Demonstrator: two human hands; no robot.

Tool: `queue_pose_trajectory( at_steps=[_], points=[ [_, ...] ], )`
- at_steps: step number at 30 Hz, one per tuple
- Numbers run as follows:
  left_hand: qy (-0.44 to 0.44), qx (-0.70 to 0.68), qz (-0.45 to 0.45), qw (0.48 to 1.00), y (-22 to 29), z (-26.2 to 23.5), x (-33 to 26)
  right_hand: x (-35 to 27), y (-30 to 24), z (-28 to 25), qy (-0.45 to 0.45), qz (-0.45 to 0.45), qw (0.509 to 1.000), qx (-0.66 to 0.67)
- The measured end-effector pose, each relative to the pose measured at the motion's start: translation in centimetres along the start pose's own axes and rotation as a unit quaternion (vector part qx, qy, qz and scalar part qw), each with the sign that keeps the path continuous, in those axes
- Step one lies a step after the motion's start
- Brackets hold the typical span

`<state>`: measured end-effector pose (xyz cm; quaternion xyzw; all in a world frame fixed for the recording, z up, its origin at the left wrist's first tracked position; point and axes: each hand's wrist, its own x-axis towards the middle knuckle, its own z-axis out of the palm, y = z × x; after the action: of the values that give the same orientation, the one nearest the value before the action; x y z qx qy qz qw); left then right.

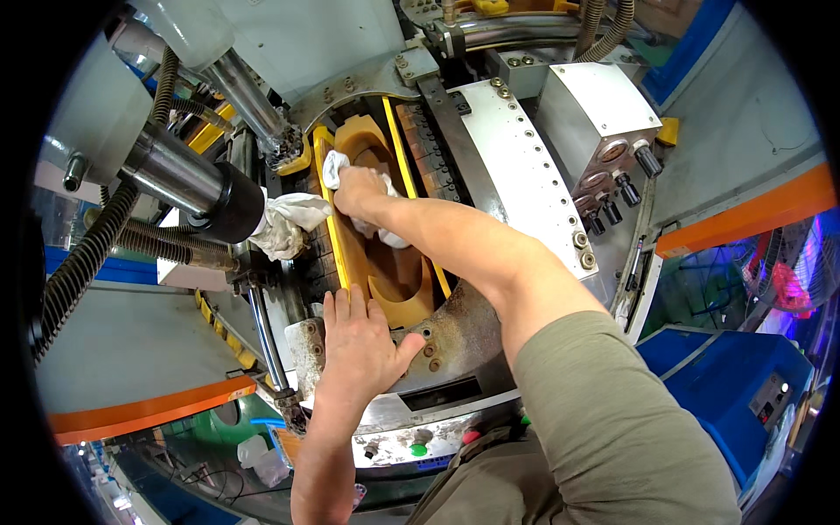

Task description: The person repeatedly wipes the interior surfaces of a yellow mold cavity using a white cloth. They reach into the mold, wipe different sections, and occasionally adjust the cloth while continuing to clean the same area.

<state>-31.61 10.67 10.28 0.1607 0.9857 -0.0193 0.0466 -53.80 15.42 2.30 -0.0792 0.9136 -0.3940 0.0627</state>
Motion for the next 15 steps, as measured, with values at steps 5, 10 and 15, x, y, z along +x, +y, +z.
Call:
queue_pose_trajectory(
  at_steps=[5, 10, 15],
  points=[
    [-0.023, -0.031, -0.011, 0.999, 0.0, -0.1, 0.4, -4.3, -0.2, -1.4, -0.078, -0.04, 0.996, -0.032],
    [-0.028, -0.094, -0.017, 0.995, -0.4, -0.4, 0.2, -8.4, -0.7, -1.8, -0.167, -0.004, 0.984, -0.057],
    [-0.033, -0.065, -0.008, 0.997, -0.5, -0.2, 0.0, -9.9, -0.5, -3.0, -0.276, -0.023, 0.961, 0.017]
  ],
)
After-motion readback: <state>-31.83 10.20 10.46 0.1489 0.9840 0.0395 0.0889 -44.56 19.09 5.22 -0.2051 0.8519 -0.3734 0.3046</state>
